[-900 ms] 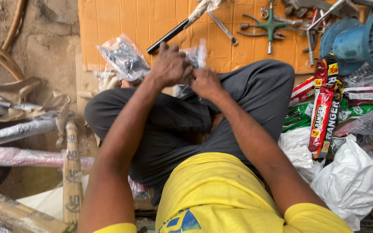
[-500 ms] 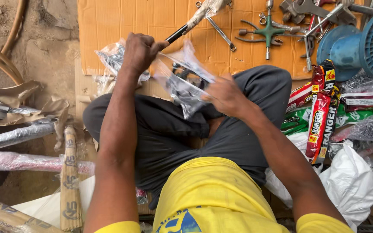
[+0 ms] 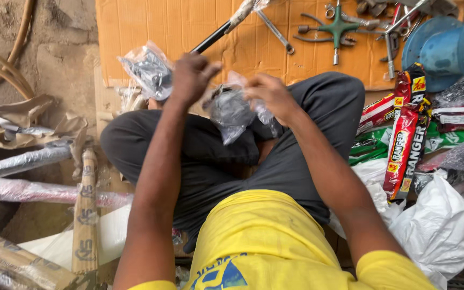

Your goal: The person sits on the floor and assembles bicycle brake components. They unpack brake calipers and cables, attach them to a handlebar, and use a screwdriver and wrench to tighten the parts.

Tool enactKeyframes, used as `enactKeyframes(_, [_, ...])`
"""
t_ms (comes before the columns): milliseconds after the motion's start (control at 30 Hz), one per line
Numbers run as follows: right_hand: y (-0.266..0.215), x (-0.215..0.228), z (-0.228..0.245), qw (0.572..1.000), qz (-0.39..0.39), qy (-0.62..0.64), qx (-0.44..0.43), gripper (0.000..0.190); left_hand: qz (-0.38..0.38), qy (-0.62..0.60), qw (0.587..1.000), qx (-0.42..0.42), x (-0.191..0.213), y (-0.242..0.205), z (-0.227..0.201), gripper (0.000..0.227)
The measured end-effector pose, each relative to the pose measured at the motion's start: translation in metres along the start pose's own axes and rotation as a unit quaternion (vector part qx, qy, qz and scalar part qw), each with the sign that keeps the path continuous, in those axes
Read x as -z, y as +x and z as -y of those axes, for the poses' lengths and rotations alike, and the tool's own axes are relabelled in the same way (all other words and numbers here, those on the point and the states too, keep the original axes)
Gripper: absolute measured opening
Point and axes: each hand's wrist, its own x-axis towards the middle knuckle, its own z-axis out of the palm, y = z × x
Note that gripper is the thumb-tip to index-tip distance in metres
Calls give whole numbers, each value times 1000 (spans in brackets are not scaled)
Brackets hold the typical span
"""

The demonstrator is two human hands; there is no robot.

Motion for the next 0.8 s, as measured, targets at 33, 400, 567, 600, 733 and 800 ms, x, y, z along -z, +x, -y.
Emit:
enactKeyframes(33, [8, -10, -1, 996, 20, -88, -20, 30, -24, 33, 991, -128, -5, -4, -8, 46])
enactKeyframes(400, [9, -26, -21, 899, 45, -376, 221, 17, 234, -29, 961, 142, 23, -1, -31, 66])
enactKeyframes(567, [8, 11, -16, 918, -230, -104, 305, 7, 101, -54, 985, -127, 38, -6, -48, 63])
enactKeyframes(600, [7, 15, -14, 925, -244, -24, 291, 9, 155, -56, 985, -52, 36, -9, -55, 67])
enactKeyframes(733, [28, 28, 8, 907, -299, 175, 240, 18, 129, -14, 991, 42, 15, -8, -62, 33])
enactKeyframes(800, [36, 30, 1, 920, -274, 205, 190, 20, -15, -22, 1000, 1, -3, -16, -50, 26])
